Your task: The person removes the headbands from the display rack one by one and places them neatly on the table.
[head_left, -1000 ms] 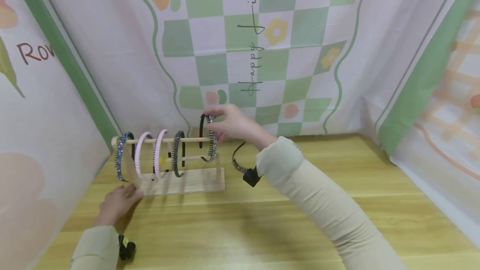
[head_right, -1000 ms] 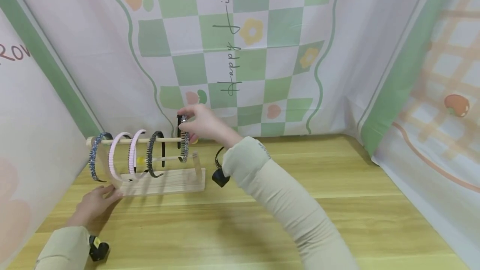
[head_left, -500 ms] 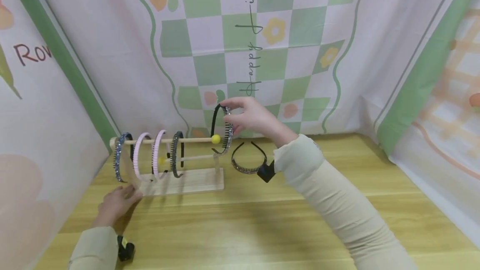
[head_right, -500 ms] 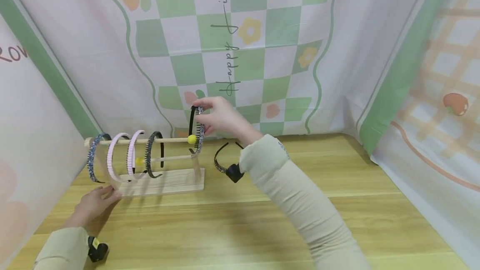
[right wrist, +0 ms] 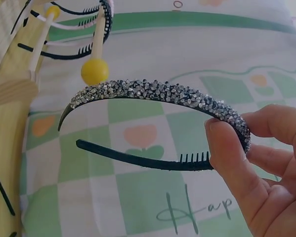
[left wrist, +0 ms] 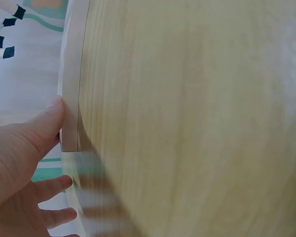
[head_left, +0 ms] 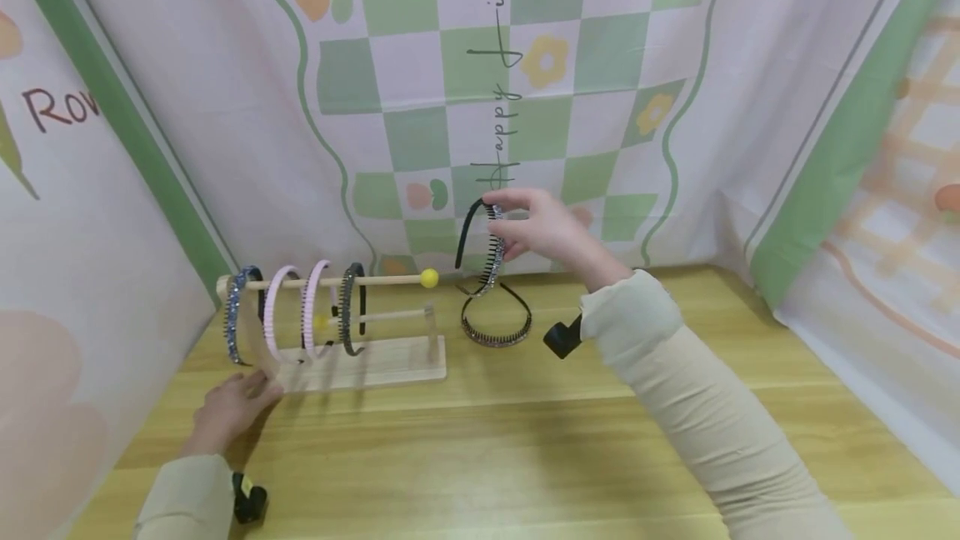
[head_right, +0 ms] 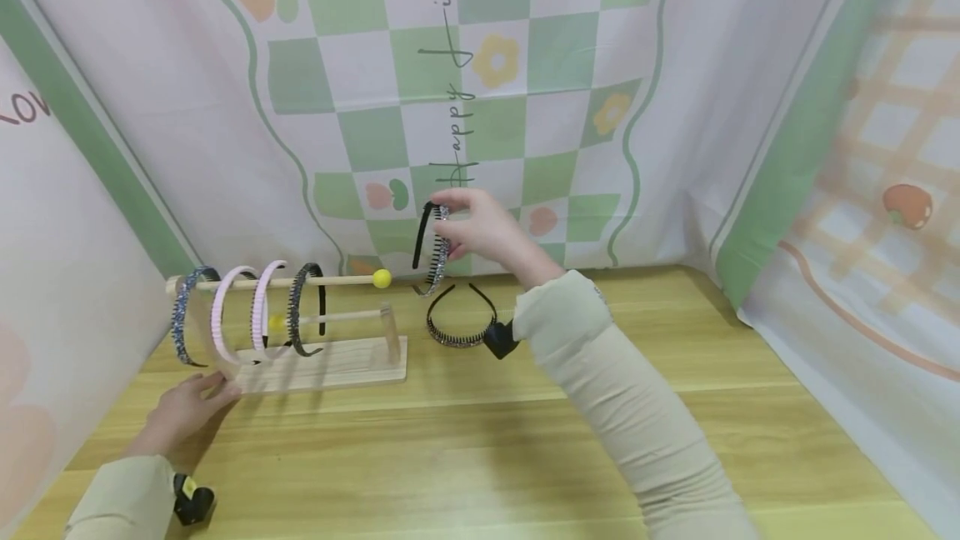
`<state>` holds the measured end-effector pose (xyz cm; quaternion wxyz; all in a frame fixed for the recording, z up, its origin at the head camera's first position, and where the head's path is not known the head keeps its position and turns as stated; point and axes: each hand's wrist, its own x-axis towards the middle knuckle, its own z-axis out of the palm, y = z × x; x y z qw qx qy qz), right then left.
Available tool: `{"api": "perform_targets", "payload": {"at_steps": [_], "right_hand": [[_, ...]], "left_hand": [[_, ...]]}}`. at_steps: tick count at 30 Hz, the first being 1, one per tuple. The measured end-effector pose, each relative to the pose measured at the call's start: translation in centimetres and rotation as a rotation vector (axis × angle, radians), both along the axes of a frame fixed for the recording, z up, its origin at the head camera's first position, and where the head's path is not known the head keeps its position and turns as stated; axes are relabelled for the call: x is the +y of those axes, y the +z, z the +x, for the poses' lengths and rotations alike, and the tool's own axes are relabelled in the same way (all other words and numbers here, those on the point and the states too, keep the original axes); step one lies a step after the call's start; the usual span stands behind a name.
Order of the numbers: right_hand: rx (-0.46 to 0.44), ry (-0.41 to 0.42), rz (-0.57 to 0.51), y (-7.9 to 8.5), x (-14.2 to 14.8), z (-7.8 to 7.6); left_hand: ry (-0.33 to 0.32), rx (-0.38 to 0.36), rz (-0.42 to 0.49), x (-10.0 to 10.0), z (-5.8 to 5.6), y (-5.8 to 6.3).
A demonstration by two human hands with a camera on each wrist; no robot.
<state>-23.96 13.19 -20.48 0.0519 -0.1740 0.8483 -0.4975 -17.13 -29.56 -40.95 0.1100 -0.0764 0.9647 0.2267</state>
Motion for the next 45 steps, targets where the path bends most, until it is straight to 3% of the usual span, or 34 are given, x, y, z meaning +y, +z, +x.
{"api": "perform_targets", "payload": {"at_steps": [19, 45], "right_hand": [[-0.032, -0.137, -0.067, -1.4, 5.3, -1.1], [-0.061, -0.208, -0.078, -5.9, 11.6, -1.8]], "left_hand": [[0.002, -0.009, -0.010, 0.0, 0.1, 0.0], [0.002, 0.004, -0.007, 0.1, 0.3, 0.0]]}}
